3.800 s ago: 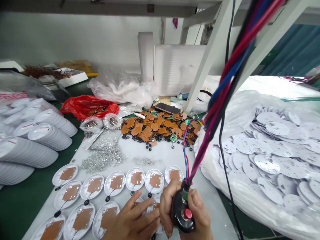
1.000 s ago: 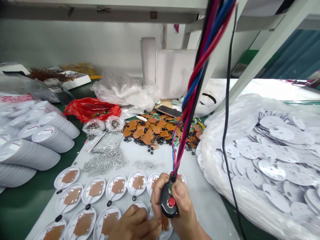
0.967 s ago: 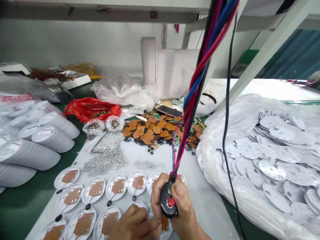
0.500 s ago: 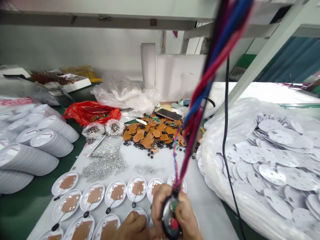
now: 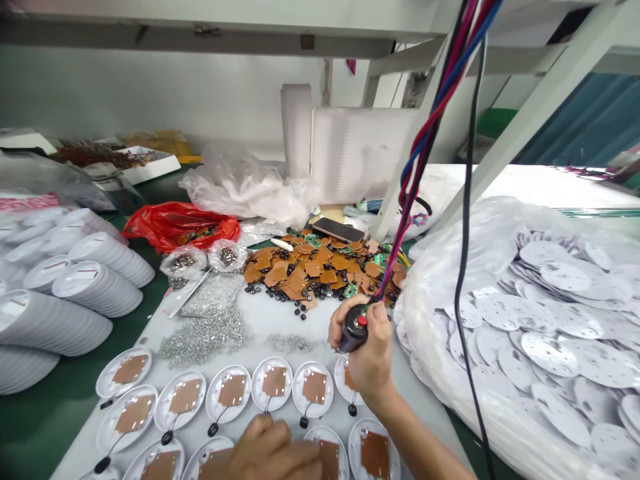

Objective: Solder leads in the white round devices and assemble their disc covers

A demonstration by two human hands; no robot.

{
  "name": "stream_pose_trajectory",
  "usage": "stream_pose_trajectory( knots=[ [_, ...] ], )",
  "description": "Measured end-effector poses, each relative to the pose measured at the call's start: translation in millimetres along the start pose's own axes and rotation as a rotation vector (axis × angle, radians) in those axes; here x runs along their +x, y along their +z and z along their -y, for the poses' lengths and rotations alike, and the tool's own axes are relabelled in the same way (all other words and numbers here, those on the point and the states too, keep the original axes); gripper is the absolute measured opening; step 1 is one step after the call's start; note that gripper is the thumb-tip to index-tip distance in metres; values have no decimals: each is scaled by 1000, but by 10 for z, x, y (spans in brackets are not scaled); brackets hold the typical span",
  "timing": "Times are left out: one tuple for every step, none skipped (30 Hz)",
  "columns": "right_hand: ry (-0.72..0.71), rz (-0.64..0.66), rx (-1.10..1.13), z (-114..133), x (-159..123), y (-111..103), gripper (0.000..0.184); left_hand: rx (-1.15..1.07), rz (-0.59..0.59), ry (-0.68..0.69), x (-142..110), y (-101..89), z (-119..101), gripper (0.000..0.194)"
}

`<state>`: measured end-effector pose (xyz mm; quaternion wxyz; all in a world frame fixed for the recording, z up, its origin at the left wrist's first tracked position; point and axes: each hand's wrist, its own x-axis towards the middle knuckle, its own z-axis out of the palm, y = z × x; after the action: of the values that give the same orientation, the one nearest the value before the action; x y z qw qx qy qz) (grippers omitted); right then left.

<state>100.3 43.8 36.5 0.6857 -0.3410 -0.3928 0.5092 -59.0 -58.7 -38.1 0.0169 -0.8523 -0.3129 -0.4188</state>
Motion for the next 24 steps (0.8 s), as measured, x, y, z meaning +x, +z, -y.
stream_pose_trajectory(
  knots=[
    [1,3,6,27,-10,10,51,-39,-46,-13,58,-7,52,40],
    [-2,6,13,70,-21,23,53,-75,-10,-76,133,-31,110,44],
    [-8,10,22,119,-33,38,55,-114,-5,-102,219,-69,171,46],
    [-14,17,29,165,-44,53,56,-138,52,-145,312,-112,232,44],
    [-18,28,34,198,-52,66,56,-140,147,-206,405,-155,289,38],
    [-19,38,33,211,-57,75,57,-158,213,-246,492,-189,340,31],
    [-15,46,27,202,-58,78,56,-163,276,-285,570,-212,383,25],
    [-9,51,18,173,-55,76,55,-162,335,-320,636,-222,415,20],
    [0,54,8,131,-49,69,54,-160,383,-352,690,-219,439,18],
    [7,53,0,82,-41,59,52,-153,431,-383,732,-208,455,19],
    [11,49,-3,38,-32,49,51,-145,473,-412,764,-192,465,20],
    [11,45,-2,7,-25,41,50,-137,506,-436,787,-173,472,21],
    [6,40,2,-6,-21,36,50,-132,532,-453,802,-153,479,21],
    [-1,35,8,4,-21,37,51,-130,546,-466,810,-133,486,20],
    [-9,36,15,35,-26,43,52,-130,552,-473,813,-111,496,19],
    [-15,45,22,83,-38,54,53,-133,548,-476,810,-88,506,20],
    [-18,60,30,144,-54,70,55,-139,538,-476,803,-61,518,22],
    [-19,79,40,211,-76,88,55,-155,525,-468,794,-33,528,24],
    [-19,99,53,278,-101,108,56,-177,507,-456,784,-3,535,25],
    [-18,116,67,342,-129,128,56,-206,489,-441,775,25,540,24],
    [-14,131,79,399,-158,146,56,-238,469,-426,768,51,540,18],
    [-6,139,89,450,-187,162,56,-269,447,-415,764,71,537,10],
    [4,145,94,493,-214,174,55,-297,425,-408,761,84,531,5],
    [15,150,95,531,-238,182,55,-319,406,-403,760,90,523,8]
  ],
)
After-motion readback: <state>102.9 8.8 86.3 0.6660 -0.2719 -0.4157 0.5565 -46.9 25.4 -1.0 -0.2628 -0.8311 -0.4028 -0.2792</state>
